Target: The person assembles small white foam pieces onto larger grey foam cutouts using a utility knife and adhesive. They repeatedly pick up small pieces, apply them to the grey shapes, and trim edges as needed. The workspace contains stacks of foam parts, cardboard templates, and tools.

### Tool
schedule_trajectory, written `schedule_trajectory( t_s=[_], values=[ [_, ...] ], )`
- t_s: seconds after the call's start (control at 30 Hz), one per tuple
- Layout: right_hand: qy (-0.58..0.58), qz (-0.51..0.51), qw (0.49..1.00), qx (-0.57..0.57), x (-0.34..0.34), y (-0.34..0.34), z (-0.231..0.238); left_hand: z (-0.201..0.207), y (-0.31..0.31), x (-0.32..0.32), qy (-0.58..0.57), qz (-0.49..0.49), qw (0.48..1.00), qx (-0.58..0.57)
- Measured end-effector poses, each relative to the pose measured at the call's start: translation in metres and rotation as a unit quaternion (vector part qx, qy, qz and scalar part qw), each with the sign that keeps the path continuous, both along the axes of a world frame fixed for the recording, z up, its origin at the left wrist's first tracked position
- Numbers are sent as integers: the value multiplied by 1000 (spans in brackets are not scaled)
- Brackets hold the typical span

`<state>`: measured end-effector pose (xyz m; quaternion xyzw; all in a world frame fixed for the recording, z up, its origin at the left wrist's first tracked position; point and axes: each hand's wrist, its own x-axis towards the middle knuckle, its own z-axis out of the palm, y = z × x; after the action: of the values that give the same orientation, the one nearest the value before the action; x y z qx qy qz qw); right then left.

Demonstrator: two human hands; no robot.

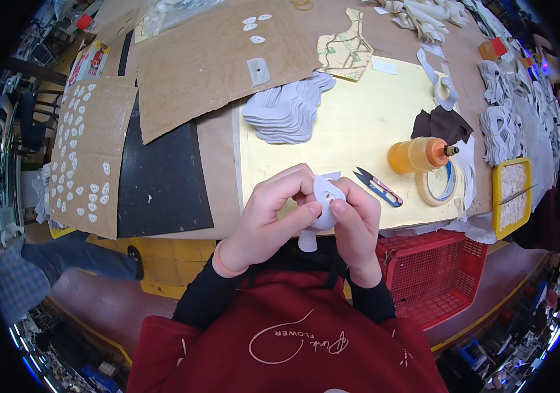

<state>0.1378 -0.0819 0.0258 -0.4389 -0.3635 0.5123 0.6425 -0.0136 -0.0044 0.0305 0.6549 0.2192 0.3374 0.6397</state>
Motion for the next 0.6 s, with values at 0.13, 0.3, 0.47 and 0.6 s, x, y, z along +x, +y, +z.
schedule_trajectory(
  t_s=[0.13, 0.3, 0.47, 0.6],
  values=[
    [-115, 8, 993, 18, 7, 0, 7, 4, 2, 0, 12, 1, 1000, 14],
    [-215, 22, 975, 55, 7, -1, 12, 9, -1, -1, 4, 2, 999, -32],
    [-203, 2, 978, 43, 2, -5, 14, 11, -7, 1, -10, 9, 996, -89],
    [-118, 23, 993, -20, 1, -11, 16, 10, -5, 2, -31, 2, 994, -106]
  ],
)
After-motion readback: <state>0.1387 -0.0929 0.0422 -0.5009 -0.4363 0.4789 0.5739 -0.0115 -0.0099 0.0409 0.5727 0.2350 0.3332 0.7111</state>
